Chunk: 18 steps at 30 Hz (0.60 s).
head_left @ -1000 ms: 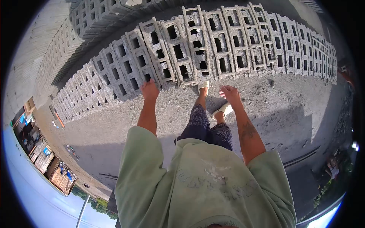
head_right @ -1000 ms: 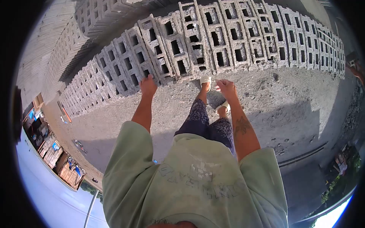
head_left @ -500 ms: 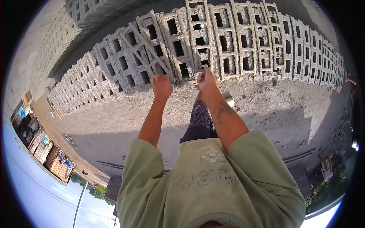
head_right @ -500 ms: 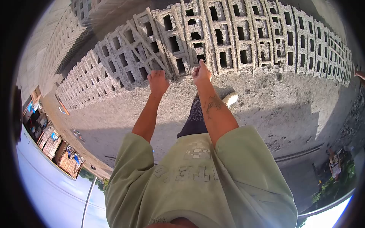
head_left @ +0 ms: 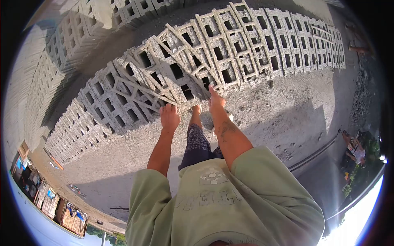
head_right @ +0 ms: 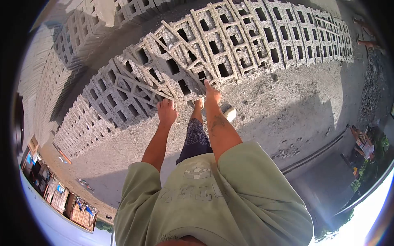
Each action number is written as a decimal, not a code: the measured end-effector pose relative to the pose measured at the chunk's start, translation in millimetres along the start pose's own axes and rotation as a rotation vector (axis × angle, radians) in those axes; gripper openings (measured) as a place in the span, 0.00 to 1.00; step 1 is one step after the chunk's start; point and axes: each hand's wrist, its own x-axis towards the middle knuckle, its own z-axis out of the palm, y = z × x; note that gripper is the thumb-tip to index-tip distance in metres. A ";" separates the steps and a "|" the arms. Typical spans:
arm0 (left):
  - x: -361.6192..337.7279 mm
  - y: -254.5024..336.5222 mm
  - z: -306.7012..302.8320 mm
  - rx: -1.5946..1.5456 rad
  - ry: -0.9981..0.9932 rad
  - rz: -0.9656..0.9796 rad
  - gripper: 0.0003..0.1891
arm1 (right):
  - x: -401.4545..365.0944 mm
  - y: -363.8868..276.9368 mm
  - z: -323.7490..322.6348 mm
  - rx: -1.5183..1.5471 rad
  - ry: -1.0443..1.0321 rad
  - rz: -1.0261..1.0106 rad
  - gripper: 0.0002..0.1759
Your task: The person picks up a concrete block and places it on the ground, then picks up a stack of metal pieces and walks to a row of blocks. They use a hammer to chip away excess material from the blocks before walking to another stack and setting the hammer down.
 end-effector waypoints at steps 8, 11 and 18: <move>4.0 -15.2 1.8 -0.036 -0.044 0.018 0.18 | -40.8 -17.3 -11.8 -0.317 0.262 -0.289 0.33; 1.0 -11.6 -0.2 -0.068 0.026 0.028 0.17 | -43.2 -54.7 -39.7 -0.192 0.349 -0.487 0.23; 6.7 -9.2 -5.3 -0.023 0.016 0.010 0.16 | 49.6 -83.8 -54.0 -0.629 0.199 -0.312 0.32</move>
